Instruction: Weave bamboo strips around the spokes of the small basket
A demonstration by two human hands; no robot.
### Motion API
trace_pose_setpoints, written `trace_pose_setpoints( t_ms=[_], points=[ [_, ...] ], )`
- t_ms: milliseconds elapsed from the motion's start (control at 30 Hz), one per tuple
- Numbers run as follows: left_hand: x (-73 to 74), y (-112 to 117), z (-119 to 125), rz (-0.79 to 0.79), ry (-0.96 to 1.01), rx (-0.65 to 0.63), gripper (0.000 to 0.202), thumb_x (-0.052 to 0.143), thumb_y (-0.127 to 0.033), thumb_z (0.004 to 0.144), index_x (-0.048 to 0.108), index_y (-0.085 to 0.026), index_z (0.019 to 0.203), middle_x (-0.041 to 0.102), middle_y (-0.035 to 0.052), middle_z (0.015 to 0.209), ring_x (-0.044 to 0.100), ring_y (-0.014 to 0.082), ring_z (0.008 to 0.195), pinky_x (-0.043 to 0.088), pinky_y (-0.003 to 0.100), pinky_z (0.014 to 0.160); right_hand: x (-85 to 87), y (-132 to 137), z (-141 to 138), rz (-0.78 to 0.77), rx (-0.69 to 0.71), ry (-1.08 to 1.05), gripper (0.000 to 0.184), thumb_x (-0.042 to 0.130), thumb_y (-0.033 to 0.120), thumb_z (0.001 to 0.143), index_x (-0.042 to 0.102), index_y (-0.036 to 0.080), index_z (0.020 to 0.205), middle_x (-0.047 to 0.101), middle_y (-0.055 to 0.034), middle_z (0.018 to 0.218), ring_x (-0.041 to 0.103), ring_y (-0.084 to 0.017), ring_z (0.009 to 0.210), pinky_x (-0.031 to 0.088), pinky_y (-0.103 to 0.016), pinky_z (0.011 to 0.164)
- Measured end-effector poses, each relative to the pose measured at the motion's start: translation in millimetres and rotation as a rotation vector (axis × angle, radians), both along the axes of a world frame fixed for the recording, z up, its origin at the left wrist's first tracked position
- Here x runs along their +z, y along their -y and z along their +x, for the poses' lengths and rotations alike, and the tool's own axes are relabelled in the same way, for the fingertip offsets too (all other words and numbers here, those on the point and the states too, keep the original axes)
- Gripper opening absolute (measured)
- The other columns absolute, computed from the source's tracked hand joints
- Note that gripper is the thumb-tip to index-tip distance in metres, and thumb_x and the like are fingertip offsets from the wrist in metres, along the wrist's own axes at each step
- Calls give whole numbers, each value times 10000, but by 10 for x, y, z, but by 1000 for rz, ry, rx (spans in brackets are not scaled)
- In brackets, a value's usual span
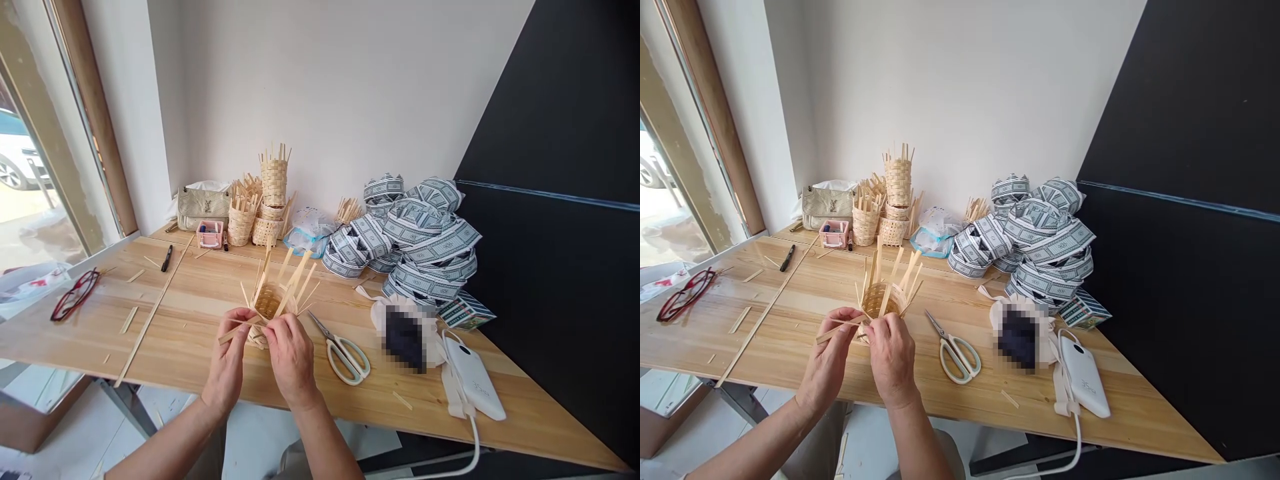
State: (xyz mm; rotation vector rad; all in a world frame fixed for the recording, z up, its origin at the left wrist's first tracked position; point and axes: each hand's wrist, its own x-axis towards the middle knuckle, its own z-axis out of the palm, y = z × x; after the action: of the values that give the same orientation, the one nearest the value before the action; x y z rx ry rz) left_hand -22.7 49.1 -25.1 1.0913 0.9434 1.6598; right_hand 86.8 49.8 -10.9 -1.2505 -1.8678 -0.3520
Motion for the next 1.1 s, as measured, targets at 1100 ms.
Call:
trace_pose_setpoints(
  t_ms=[1100],
  points=[
    [39,-644,-144,29,162,-275,131,725,-307,672,674,-187,684,678,57,1069,561,240,1067,363,390,969,29,-152,-34,-44,-106,-11,218,445,78,851,597,200,753,585,-25,751,572,-134,676,371,-219,562]
  ],
)
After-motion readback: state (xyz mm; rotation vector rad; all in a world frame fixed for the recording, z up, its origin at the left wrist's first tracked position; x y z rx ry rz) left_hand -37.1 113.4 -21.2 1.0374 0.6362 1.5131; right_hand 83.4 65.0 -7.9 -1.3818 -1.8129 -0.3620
